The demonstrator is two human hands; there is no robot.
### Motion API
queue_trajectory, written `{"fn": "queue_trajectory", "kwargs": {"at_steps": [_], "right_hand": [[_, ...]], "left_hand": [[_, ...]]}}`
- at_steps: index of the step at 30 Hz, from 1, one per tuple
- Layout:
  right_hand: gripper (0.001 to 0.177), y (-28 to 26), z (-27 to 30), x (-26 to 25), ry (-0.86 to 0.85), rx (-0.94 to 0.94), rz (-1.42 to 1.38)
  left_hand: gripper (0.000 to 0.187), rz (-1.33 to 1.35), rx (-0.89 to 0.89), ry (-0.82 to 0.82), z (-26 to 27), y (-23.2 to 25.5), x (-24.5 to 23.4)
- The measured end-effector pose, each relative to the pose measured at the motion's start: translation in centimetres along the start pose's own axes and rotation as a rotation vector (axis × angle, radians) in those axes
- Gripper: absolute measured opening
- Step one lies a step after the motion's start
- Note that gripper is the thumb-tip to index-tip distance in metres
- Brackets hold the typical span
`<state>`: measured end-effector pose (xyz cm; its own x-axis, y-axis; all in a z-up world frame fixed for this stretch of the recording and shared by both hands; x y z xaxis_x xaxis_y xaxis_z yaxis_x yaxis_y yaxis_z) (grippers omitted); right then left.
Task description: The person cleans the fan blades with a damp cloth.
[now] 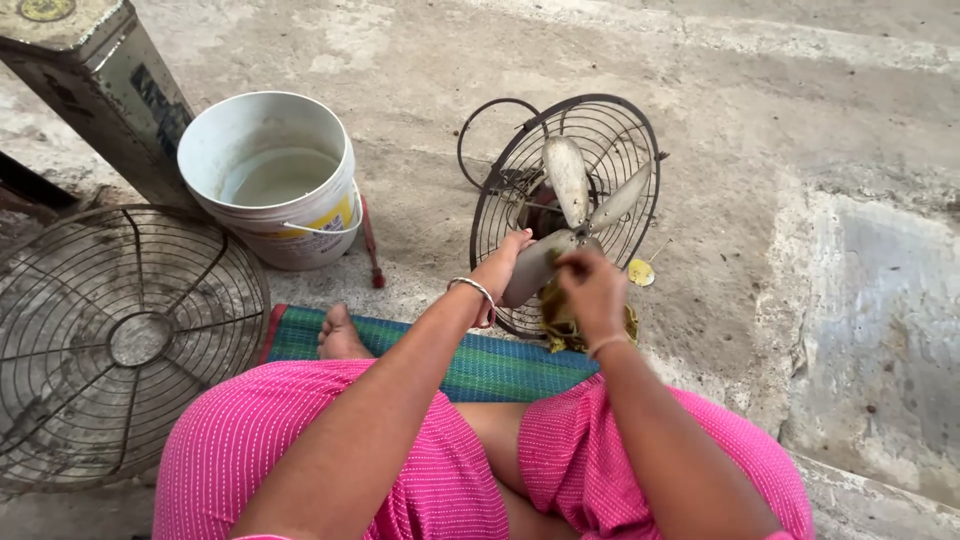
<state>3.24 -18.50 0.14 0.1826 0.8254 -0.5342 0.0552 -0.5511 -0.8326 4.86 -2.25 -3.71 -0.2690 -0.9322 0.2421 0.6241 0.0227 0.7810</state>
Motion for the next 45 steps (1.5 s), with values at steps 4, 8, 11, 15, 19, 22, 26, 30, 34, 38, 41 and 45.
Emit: {"fn": "queue_trajectory", "kwargs": {"at_steps": [4,8,11,15,19,22,26,30,34,38,41,45], "right_hand": [[0.021,-3.2,3.8,2.1,-0.143,-0.335,-0.03],[0.019,0.6,-0.3,0.1,-0.073,-0.085,-0.047],[0.019,1.4,-0.7,-1.1,0.032,0.012,-0.063],[0.017,-3.7,3.3,2.1,-0.207,-0.169,0.06],[0.019,-4.5,4.1,3.0,-0.339,-0.225,0.033],[0.017,-4.0,2.3,2.4,-0.338,-0.144,-0.1],[0.018,-1.2,0.2,0.4,-0.231,0.058,-0.564],[0.02,0.4,-0.3,0.2,-0.206,0.174,-0.899],[0.02,-1.4,-0.1,-0.3,-0.221,0.097,-0.982],[0.033,-4.3,1.1,-1.0,-0.234,-0.039,-0.737],[0.043,-6.0,2.9,-1.2,-0.234,-0.206,-0.404],[0.035,-6.0,3.2,-0.1,-0.222,-0.27,-0.087]], "left_hand": [[0.084,0.035,0.102,-0.042,-3.6,-1.6,-0.5],[0.082,0.049,0.005,-0.029,-0.4,-0.2,0.3],[0.081,0.017,-0.041,-0.003,0.6,0.1,0.4],[0.081,0.074,0.082,-0.051,-4.4,-1.8,-0.8],[0.08,0.098,-0.012,-0.052,-1.2,-0.4,0.3],[0.08,-0.043,0.088,0.005,-2.5,-1.3,-0.7],[0.063,-0.943,0.673,0.28,-0.2,1.9,0.5],[0.051,-0.905,0.904,0.332,6.1,5.9,3.5],[0.03,-0.794,0.832,0.425,7.1,7.5,2.8],[0.02,-0.553,0.776,0.422,6.4,7.4,1.2],[0.022,-0.49,0.733,0.42,8.0,8.2,1.1],[0.023,-0.453,0.77,0.464,10.5,9.7,-0.4]]}}
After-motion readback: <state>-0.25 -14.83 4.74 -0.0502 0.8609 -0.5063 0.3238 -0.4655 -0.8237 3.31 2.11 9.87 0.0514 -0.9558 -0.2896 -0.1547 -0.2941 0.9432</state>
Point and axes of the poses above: each hand's wrist, its own z-axis away from the middle knuckle, its own x-axis out of the palm, y = z × x, the point moved 7 cm from there along -z, towards the middle knuckle, and after that the axes turned 3 degrees about -z, right-handed, at the moved point
